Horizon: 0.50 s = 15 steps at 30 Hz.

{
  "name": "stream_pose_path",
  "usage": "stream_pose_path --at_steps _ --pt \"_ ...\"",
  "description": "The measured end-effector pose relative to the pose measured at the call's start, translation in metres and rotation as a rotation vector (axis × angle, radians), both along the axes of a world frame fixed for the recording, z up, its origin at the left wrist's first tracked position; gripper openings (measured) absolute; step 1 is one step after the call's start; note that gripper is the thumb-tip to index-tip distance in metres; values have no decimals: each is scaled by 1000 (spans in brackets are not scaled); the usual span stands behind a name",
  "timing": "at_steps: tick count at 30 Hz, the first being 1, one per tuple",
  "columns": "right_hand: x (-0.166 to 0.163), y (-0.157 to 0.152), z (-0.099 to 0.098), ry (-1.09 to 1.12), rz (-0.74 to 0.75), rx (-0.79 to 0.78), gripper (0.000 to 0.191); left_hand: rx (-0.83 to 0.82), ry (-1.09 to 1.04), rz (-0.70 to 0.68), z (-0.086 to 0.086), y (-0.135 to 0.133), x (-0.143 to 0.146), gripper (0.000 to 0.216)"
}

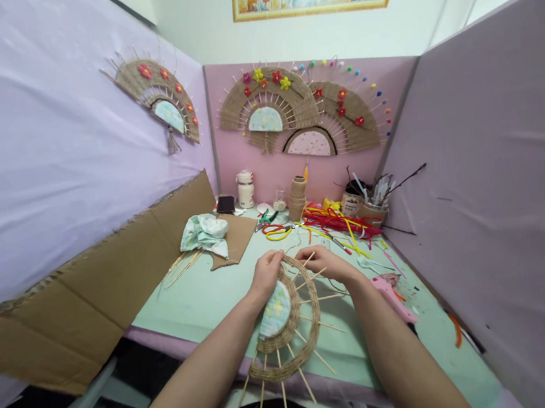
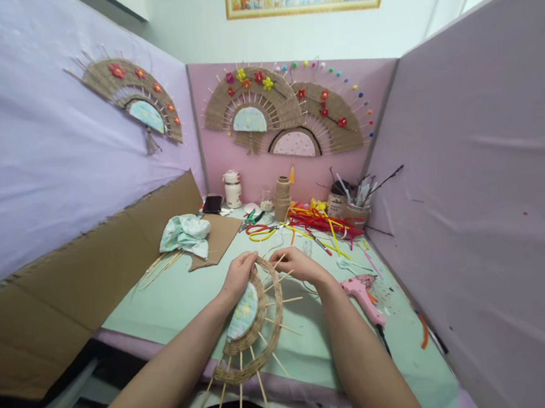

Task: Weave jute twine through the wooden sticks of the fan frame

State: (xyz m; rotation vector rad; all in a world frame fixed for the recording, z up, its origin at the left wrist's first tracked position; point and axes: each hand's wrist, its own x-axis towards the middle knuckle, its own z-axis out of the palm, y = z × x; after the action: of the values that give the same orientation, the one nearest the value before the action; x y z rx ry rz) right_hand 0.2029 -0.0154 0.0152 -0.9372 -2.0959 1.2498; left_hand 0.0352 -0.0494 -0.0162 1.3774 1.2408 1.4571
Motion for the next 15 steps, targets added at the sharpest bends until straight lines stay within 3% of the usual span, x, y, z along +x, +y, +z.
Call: stream_pose_path --at_steps 4,8,15 --pt "2 -1 3 -10 -24 2 24 32 24 0 0 -1 -1 35" --pt "4 0 4 -7 -154 45 27 49 48 29 0 -3 -2 33" --pt "-1 8 -2 186 -353 108 29 31 123 -21 -3 -3 1 33"
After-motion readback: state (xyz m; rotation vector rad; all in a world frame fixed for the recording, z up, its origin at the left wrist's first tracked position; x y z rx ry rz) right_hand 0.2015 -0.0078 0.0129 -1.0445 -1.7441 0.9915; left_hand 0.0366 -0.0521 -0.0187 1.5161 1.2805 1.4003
